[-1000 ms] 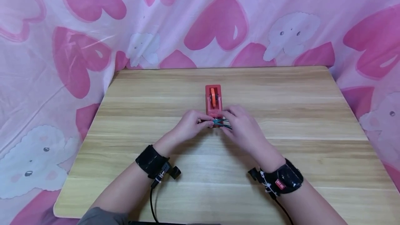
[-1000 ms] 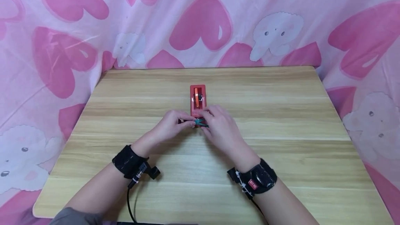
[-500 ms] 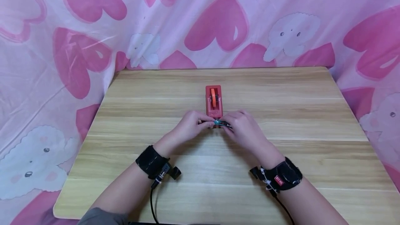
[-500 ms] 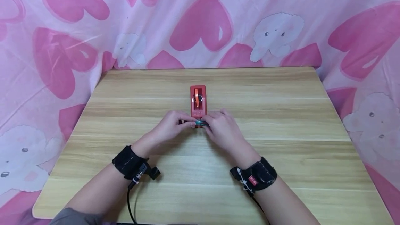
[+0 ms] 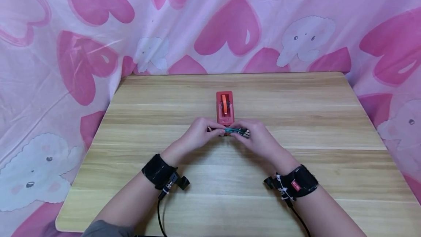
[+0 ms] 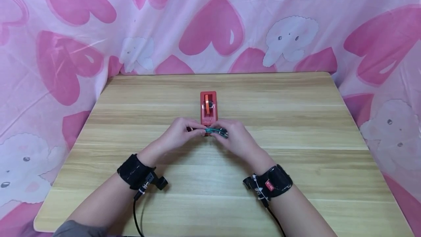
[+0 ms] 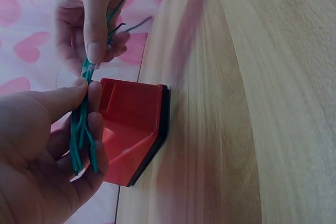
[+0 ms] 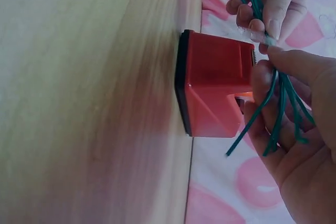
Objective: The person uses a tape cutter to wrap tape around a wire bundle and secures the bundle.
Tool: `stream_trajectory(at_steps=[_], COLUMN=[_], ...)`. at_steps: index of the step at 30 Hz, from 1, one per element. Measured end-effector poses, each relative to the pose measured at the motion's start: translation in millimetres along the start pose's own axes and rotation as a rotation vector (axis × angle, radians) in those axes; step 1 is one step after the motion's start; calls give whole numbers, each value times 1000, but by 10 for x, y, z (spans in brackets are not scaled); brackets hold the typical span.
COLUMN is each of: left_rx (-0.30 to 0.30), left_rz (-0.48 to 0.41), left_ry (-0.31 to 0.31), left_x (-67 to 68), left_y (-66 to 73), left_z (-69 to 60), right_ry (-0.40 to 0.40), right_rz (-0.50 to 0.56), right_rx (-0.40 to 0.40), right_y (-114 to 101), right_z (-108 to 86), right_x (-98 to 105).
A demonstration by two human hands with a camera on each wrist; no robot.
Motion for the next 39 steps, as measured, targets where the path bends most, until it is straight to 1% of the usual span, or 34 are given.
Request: stream_trajectory(at_steps=[5, 10, 13, 15, 19, 23, 25, 31, 39], left_rx=[-13, -15, -25, -26, -16, -34, -44, -37, -48], left_rz=[7, 11, 25, 37, 49, 49, 51, 56, 63], left_ry=[8, 17, 22, 27, 33, 35, 34, 28, 24], left_x=[3, 0, -5, -9, -18, -20, -18, -16, -10], left_y=[-12, -16, -6, -1, 0, 15, 24, 21, 12], left_z=[-3, -6, -7, -8, -8, -7, -7, -8, -4], right_ry=[-1, -18, -33, -41, -47, -46, -42, -21, 3], right_rz=[107, 164, 189, 194, 166, 154, 159, 170, 144], right_rx=[-50, -114, -130, -132, -121, -116, -123, -158, -138], right_y=[47, 91, 103, 104, 105, 100, 99, 106, 125], right_z=[2, 4, 11, 14, 14, 20, 24, 37, 56], right_x=[6, 2, -5, -8, -5, 2, 6, 3, -6])
Point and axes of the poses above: each hand's wrist, its own z-axis towards the middle knuckle, its own x-axis out of the back of the hand, y = z × x, the point moved 3 cm from there along z, towards the middle knuckle, and after that the axes turned 13 degrees about z, right-handed, at the moved point
